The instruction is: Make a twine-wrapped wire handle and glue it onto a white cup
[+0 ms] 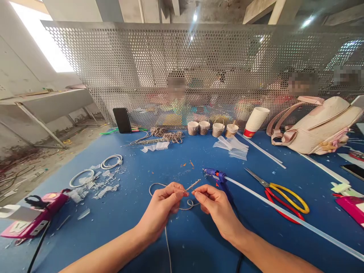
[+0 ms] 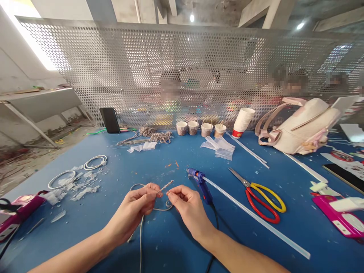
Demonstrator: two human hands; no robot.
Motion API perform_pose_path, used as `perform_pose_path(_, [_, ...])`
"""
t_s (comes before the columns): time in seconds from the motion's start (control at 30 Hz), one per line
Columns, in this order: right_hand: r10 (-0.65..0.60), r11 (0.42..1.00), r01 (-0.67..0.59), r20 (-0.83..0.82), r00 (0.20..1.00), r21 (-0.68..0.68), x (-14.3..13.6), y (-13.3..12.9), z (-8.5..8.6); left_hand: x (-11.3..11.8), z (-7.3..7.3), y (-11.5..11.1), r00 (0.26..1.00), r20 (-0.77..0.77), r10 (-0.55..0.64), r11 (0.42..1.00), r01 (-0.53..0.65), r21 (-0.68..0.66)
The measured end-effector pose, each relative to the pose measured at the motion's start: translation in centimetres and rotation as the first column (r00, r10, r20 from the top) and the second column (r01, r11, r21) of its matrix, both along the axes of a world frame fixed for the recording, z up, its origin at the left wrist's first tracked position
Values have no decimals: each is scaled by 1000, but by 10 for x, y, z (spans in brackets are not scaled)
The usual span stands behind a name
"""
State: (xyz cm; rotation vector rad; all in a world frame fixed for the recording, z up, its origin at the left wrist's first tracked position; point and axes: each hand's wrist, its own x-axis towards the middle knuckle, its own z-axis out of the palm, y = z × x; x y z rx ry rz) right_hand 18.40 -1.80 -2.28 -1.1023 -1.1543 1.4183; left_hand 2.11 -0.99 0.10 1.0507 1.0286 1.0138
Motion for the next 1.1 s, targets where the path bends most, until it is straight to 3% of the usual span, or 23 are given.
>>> perform_pose_path(0.77, [33, 995, -44, 127, 991, 87, 0, -9, 4, 6, 6, -2, 994, -41, 100, 995, -99, 28])
perform_pose_path(0.93, [41, 996, -51, 142, 989, 70, 0, -7, 2, 4, 5, -2, 996, -82, 45, 999, -46, -16])
perform_pose_path(1.1, [52, 995, -62, 129, 990, 79, 0, -6, 2, 4, 4, -1, 999, -39, 19, 999, -18, 47])
